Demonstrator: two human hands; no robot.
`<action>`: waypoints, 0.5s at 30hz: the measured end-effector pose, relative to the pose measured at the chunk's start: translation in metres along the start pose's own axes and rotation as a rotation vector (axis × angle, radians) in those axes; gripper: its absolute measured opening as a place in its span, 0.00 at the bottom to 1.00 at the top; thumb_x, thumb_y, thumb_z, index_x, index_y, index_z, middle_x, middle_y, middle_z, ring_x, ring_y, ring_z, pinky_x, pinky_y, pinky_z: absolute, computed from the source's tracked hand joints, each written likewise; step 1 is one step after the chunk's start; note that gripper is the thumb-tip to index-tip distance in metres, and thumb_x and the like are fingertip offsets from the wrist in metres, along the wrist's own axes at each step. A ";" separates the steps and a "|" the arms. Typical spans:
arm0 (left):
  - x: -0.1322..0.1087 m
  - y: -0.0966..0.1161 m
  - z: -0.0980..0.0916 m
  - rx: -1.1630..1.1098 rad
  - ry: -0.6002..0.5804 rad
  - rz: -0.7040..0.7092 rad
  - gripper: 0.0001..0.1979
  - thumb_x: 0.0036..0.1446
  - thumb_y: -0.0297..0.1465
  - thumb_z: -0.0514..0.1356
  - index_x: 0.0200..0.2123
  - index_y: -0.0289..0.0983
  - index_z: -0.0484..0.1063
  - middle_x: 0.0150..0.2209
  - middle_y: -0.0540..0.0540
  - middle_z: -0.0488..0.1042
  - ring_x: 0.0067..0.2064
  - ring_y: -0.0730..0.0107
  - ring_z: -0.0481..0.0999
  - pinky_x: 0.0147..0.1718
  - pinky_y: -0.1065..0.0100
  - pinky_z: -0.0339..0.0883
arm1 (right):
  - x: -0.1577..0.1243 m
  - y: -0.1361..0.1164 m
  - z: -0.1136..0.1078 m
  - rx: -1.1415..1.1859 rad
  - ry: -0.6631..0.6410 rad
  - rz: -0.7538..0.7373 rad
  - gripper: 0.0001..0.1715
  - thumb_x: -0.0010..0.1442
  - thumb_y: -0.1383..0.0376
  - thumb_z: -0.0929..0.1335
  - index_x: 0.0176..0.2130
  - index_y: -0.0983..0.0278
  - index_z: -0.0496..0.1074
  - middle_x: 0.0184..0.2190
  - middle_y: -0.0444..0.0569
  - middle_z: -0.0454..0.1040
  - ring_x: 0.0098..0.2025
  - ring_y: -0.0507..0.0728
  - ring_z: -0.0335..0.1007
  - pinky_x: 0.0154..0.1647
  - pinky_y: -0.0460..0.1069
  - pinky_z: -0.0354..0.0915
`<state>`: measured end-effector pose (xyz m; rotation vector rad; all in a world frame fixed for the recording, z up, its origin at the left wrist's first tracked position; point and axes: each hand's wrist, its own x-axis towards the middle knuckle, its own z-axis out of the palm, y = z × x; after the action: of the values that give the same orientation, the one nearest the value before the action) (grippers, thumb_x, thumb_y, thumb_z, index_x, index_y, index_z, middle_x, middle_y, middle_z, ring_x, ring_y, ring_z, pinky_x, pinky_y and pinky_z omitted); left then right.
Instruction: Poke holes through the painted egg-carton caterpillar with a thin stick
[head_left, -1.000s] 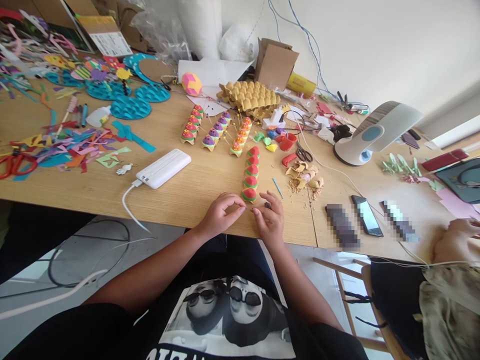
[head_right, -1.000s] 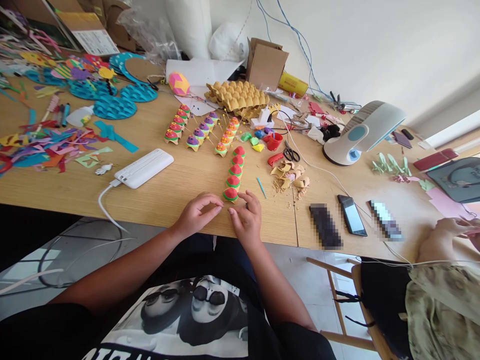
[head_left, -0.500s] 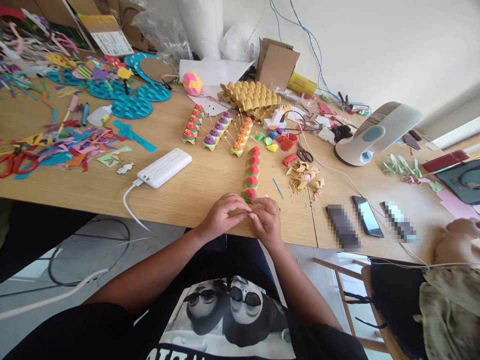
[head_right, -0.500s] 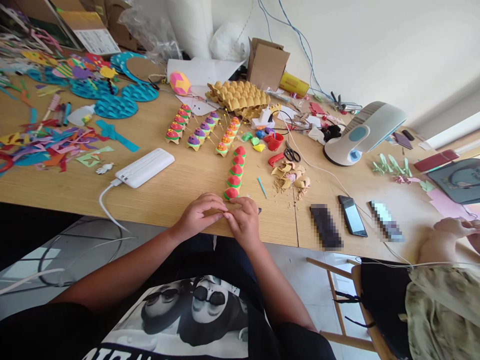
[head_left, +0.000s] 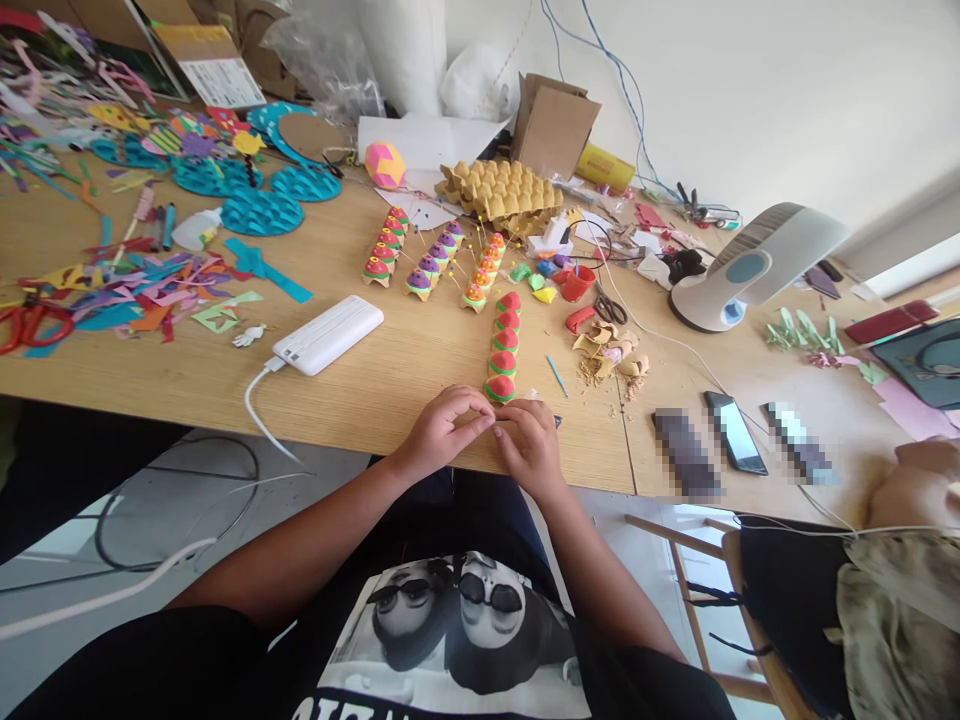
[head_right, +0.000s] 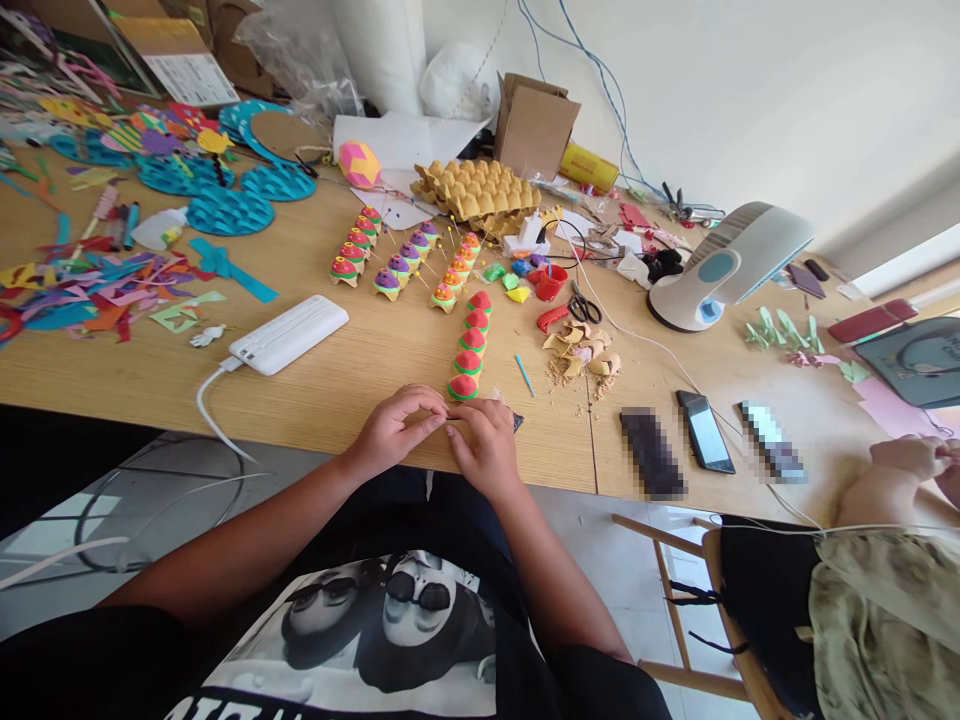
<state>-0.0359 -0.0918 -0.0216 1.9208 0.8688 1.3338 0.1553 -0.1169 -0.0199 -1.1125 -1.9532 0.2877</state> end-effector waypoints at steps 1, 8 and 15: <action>0.000 0.000 0.000 -0.002 -0.004 -0.005 0.06 0.66 0.35 0.62 0.38 0.41 0.77 0.40 0.44 0.80 0.47 0.61 0.78 0.51 0.57 0.71 | 0.000 0.000 0.000 0.004 0.011 0.002 0.07 0.68 0.61 0.69 0.46 0.59 0.75 0.43 0.51 0.79 0.47 0.60 0.74 0.50 0.58 0.67; -0.001 0.000 0.000 -0.009 -0.004 -0.020 0.06 0.67 0.35 0.62 0.38 0.40 0.76 0.40 0.44 0.80 0.47 0.61 0.78 0.52 0.57 0.71 | 0.001 0.001 0.000 0.000 0.032 -0.026 0.05 0.68 0.63 0.69 0.44 0.58 0.76 0.41 0.50 0.80 0.44 0.59 0.75 0.47 0.58 0.68; -0.001 0.000 -0.002 -0.029 -0.010 -0.006 0.05 0.66 0.35 0.62 0.40 0.40 0.76 0.41 0.44 0.80 0.47 0.61 0.78 0.52 0.57 0.71 | 0.000 0.001 0.000 0.008 0.039 -0.033 0.06 0.68 0.64 0.69 0.43 0.58 0.77 0.40 0.50 0.80 0.44 0.59 0.76 0.47 0.58 0.68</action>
<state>-0.0380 -0.0927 -0.0212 1.8992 0.8458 1.3255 0.1559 -0.1160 -0.0205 -1.0716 -1.9329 0.2542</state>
